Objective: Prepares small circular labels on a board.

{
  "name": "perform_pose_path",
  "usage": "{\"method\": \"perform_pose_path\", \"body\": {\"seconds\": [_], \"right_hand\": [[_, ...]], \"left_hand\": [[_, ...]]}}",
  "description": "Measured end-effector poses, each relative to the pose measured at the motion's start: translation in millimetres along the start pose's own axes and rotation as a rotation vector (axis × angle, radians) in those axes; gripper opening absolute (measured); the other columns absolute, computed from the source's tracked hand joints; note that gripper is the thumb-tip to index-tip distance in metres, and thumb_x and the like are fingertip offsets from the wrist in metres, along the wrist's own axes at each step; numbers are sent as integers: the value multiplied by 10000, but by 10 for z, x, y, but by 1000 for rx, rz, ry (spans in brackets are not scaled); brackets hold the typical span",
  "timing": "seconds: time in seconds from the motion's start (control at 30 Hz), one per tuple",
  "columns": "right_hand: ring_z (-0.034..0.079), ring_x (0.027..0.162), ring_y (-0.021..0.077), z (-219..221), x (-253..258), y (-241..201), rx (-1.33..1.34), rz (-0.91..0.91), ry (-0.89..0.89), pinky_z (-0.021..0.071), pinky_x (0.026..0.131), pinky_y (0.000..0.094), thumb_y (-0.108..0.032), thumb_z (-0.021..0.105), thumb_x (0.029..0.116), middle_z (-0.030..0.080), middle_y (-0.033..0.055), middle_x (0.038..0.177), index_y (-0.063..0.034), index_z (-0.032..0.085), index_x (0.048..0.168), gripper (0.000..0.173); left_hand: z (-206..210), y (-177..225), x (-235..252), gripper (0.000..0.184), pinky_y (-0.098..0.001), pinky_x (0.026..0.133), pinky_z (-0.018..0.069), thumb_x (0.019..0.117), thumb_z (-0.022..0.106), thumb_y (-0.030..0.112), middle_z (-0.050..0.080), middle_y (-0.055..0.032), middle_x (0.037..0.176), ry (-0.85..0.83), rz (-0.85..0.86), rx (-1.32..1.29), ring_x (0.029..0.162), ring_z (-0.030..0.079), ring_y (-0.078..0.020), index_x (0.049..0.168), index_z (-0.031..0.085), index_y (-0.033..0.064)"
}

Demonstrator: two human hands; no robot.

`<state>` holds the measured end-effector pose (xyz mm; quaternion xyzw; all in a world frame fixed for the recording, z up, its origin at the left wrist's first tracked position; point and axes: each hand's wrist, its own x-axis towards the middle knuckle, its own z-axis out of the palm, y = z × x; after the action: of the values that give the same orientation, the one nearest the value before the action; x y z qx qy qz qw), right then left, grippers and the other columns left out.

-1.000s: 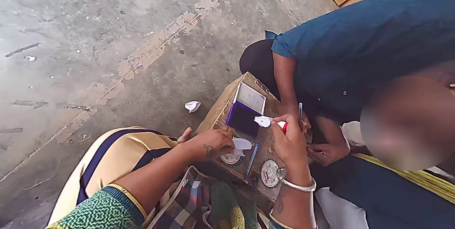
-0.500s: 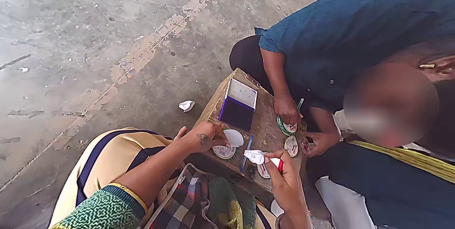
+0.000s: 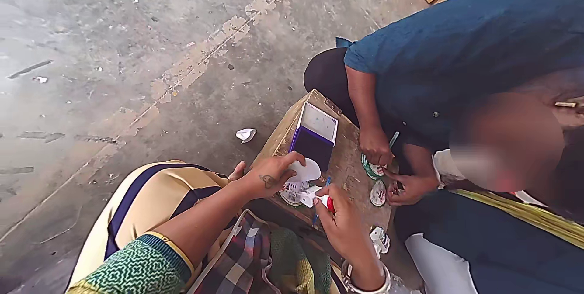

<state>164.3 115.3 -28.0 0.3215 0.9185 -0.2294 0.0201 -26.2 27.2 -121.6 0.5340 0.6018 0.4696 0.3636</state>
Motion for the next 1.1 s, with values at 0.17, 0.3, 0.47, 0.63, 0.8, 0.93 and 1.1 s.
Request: {"method": "perform_pose_path", "body": {"seconds": [0.17, 0.3, 0.47, 0.63, 0.8, 0.93, 1.1], "right_hand": [[661, 711, 316, -69, 64, -18, -178, -174, -119, 549, 602, 481, -128, 590, 953, 645, 159, 881, -19, 710, 1082, 207], [678, 729, 354, -102, 133, -62, -244, -243, -104, 549, 591, 506, -118, 583, 939, 654, 167, 866, -13, 709, 1062, 205], [702, 801, 401, -78, 278, -206, -297, -238, -142, 562, 642, 540, -96, 610, 935, 679, 209, 893, 1, 711, 1054, 184], [697, 839, 433, 46, 343, -275, -340, -194, -260, 546, 654, 554, -79, 588, 942, 678, 229, 916, 4, 704, 1068, 191], [678, 762, 301, -390, 304, -19, -133, -109, 26, 549, 652, 504, -146, 537, 980, 682, 175, 900, 38, 658, 1085, 244], [630, 765, 277, -598, 504, 137, -81, 39, 105, 499, 681, 507, -212, 507, 1014, 647, 160, 866, 16, 616, 1155, 289], [660, 813, 393, -289, 982, -129, -151, 236, -33, 494, 718, 596, -175, 570, 1045, 666, 206, 856, -28, 620, 1184, 208]], "left_hand": [[25, 50, -25, 323, -497, 914, 525, 1010, 450, -53, 672, -223, 1128, -7, 47, 47, 1044, 669, -349, 1171, 722, 11], [21, 98, -85, 284, -428, 825, 559, 1006, 477, -24, 692, -193, 1044, 200, 166, 69, 926, 689, -293, 1151, 721, -2], [-39, 37, -120, 249, -366, 705, 584, 982, 607, 77, 668, -167, 1092, 307, 260, 174, 828, 695, -233, 1211, 692, 25], [-12, 50, -157, 246, -345, 601, 571, 957, 593, 11, 675, -147, 979, 426, 315, 296, 715, 684, -223, 1157, 734, 37], [73, 36, -276, 254, -380, 717, 607, 940, 588, -8, 726, -176, 1084, 517, 290, 286, 876, 742, -262, 1112, 761, 65], [131, 89, -352, 280, -429, 734, 610, 913, 589, -24, 738, -183, 1113, 545, 216, 293, 943, 752, -292, 1080, 788, 83], [175, 64, -343, 343, -439, 688, 614, 901, 570, -54, 731, -182, 1165, 509, 212, 385, 889, 761, -304, 1120, 784, 100]]}}
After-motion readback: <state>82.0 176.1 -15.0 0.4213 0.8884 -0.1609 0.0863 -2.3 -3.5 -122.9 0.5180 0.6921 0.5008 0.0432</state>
